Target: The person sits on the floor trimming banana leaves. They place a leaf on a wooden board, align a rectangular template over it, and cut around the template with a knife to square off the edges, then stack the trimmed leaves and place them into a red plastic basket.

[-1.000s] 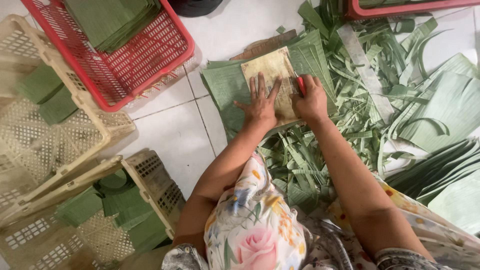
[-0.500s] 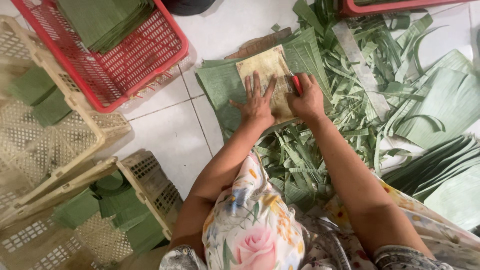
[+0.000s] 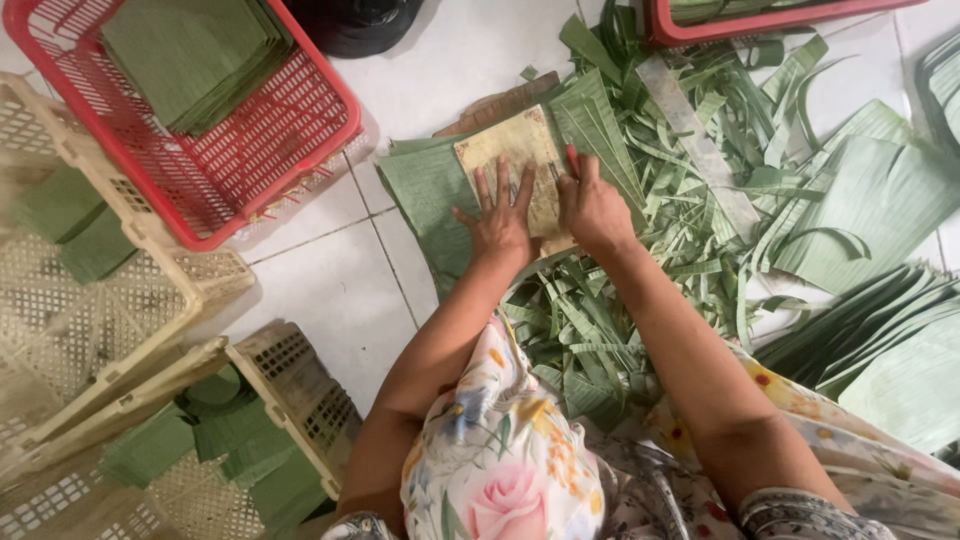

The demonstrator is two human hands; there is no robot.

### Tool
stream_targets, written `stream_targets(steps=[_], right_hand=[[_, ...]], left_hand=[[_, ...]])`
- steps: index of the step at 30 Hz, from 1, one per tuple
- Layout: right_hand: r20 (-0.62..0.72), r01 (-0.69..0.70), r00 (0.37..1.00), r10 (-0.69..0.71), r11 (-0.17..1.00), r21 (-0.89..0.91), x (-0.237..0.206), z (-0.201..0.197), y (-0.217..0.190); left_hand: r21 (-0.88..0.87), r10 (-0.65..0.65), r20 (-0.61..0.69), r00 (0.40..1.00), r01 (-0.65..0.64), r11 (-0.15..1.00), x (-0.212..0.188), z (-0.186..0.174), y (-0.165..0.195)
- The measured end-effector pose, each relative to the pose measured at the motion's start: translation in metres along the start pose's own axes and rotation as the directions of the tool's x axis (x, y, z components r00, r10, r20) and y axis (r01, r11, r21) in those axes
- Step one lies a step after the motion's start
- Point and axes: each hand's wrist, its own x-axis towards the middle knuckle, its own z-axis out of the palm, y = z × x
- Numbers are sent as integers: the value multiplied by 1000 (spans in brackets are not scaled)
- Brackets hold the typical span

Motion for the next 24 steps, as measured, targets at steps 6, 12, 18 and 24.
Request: stream_targets(steps=[6,12,18,24], right_hand=[[49,3,999,-2,1000,-29,1,-2,-9],[62,26,998,-26,1000,-1,-1,-4,-12],[-2,101,995,-101,993,60,2,2,-8],[-132,-65,986,103,963,262,3,-13,11]], left_hand=[[-55,32,-56,998,-35,998,-2,6,-4],[-57,45,-104,994,-51,997,-3,9,-5],[-51,19,-76,997,-23,998,-3,5,-3],[-34,12,-50,999,-14,999,-5,1,-2]])
